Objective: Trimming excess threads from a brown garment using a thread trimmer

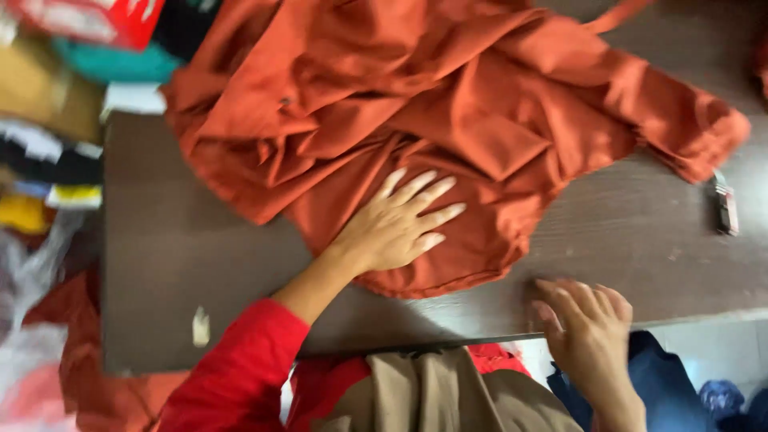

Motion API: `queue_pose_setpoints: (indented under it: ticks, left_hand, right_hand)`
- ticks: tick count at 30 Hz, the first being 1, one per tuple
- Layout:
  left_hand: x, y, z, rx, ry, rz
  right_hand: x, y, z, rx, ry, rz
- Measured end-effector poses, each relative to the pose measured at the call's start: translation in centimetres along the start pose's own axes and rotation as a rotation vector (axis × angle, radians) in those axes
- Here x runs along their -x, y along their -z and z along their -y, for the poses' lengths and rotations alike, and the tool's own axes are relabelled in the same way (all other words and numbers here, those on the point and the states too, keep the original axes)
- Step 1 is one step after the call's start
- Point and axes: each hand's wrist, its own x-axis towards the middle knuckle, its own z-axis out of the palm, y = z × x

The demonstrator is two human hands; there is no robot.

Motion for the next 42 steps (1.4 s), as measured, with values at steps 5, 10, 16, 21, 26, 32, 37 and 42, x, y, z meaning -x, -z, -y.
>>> queue_pose_setpoints:
  ticks: [5,10,16,21,26,32,37,42]
  left_hand:
    - [1.2,2.2,0.2,0.037,0.029,0.070]
    - [8.0,5.3,3.8,-0.020,0.113,0.248]
    - [13.6,7.5,7.0,0.043,0.583,0.475]
    - [10.4,10.1,3.9,-0.149,0.830,0.456]
    - [1.6,11.2,-3.1,0.026,0.435,-0.224]
    - [-4.1,3.5,-6.5,0.126,0.273,-0.268]
    - [-2.2,1.1,-9.4,0.316,0.227,-0.015]
    - [-3.2,3.2,-6.9,0.492,0.275,-0.199]
  right_hand:
    - [-0.2,-1.4,-0.2,-0.438,-0.109,-0.008]
    - [-1.8,-2.7,-5.5,-0.391,-0.200,-0.178]
    - [-4.4,-6.3,-18.7,-0.137,-0.353,-0.467]
    - [-6.4,-7.9,-23.4,-0.056,-0.716,-0.204]
    - [-3.9,-10.4,-24.6,0.206,-0.731,-0.461]
    - [-3.0,-9.7,-24.6,-0.161,-0.800,-0.506]
    - [-4.9,-5.4,-16.3,-0.530,-0.740,-0.789]
    - [-7.4,-4.4,-5.1,-0.455,-0.540,-0.647]
